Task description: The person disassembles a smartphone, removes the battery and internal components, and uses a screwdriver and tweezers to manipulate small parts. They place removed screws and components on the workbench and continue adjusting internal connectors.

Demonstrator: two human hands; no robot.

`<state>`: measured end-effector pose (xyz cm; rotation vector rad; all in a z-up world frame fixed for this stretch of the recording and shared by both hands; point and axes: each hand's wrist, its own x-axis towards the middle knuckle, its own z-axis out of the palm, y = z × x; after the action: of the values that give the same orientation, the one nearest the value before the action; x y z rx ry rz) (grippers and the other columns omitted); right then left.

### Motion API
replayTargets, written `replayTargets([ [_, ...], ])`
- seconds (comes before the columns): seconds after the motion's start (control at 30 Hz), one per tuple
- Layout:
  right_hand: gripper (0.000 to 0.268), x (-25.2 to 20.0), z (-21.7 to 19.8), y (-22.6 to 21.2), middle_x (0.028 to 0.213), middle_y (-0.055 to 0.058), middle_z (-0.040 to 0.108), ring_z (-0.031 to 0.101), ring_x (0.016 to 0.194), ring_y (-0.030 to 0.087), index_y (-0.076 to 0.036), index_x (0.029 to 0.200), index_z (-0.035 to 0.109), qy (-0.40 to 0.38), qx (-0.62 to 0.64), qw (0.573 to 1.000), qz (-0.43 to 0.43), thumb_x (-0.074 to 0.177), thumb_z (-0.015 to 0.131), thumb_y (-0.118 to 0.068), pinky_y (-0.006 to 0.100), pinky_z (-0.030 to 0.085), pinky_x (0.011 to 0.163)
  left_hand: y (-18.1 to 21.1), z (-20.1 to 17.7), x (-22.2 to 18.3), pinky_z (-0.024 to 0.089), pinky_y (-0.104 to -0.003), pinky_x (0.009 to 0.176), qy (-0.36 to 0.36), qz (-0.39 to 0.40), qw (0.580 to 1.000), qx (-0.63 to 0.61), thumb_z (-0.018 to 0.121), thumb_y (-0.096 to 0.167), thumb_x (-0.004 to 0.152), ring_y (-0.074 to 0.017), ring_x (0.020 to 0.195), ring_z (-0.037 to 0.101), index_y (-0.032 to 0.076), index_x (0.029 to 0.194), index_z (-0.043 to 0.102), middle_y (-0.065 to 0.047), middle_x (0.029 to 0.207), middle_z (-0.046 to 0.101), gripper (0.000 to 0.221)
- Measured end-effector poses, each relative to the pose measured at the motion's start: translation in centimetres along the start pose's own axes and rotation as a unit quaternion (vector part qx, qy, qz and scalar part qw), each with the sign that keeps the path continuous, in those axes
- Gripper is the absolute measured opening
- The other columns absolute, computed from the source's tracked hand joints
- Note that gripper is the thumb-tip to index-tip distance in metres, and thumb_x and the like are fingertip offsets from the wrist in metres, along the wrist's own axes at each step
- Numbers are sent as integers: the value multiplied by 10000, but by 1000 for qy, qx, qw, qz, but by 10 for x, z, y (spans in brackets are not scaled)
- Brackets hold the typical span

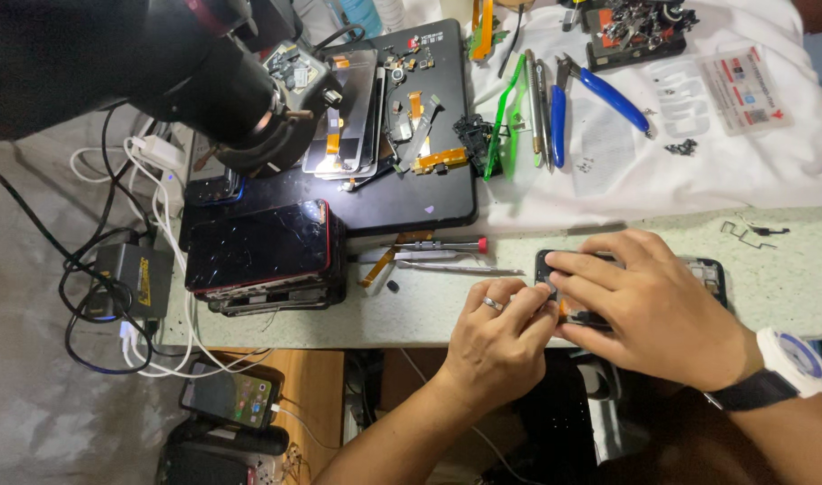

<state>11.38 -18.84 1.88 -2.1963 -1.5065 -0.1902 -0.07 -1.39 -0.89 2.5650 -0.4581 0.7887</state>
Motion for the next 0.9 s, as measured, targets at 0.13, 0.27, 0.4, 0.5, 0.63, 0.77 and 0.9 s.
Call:
replayTargets([
  [0.13, 425, 3, 3, 2, 1139, 6, 725, 601, 1079, 269, -89, 1011, 735, 12, 10, 1000, 11, 663, 813, -321, 444, 444, 958, 1, -3, -3, 487, -429, 973, 11, -10, 1000, -13, 672, 36, 842, -300, 1083, 644, -12, 1022, 702, -130, 1174, 674, 189],
  [0.27, 498, 2, 4, 1, 1100, 14, 725, 604, 1072, 262, -84, 1064, 741, 14, 20, 1000, 15, 650, 818, -349, 445, 439, 944, -2, -4, -7, 486, -426, 972, 6, 0, 1000, -18, 678, 32, 859, -288, 1094, 651, -12, 968, 684, -141, 1234, 690, 117],
  [0.4, 492, -2, 6, 1, 1174, 22, 723, 592, 1104, 271, -99, 1034, 725, 5, 16, 1000, 15, 634, 821, -369, 448, 430, 942, 0, -7, -8, 476, -435, 992, -10, -2, 1000, -16, 670, 50, 846, -289, 1109, 651, -1, 958, 693, -138, 1246, 690, 126],
  [0.5, 615, -8, 7, -3, 1257, 17, 687, 566, 1198, 276, -99, 1197, 705, 18, -33, 999, -4, 688, 794, -431, 455, 421, 1041, 5, -12, -10, 463, -456, 1037, -21, -6, 1000, 4, 663, 59, 866, -284, 1128, 651, 5, 961, 699, -133, 1261, 687, 115],
  [0.63, 509, -8, 11, -5, 1253, 34, 677, 560, 1164, 288, -110, 1084, 721, -9, -4, 1000, 26, 649, 804, -362, 480, 408, 1019, 8, -14, -13, 441, -479, 1088, -25, -2, 999, 27, 656, 63, 912, -276, 1151, 649, 10, 967, 707, -137, 1291, 676, 92],
  [0.77, 482, -9, 14, -2, 1272, 10, 674, 562, 1186, 269, -139, 1087, 727, -6, -23, 1000, 20, 686, 784, -400, 467, 409, 1040, 10, -17, -12, 426, -498, 1138, -25, -8, 999, 30, 669, 69, 918, -278, 1195, 650, 43, 933, 702, -117, 1290, 672, 45],
  [0.9, 418, -15, 21, -3, 1280, 2, 675, 562, 1211, 264, -148, 1060, 731, -4, -62, 998, 24, 734, 756, -410, 446, 420, 1038, -1, -23, -16, 454, -461, 1110, -6, -6, 999, -33, 681, 23, 883, -323, 1220, 632, 49, 1020, 726, -123, 1287, 667, 147],
])
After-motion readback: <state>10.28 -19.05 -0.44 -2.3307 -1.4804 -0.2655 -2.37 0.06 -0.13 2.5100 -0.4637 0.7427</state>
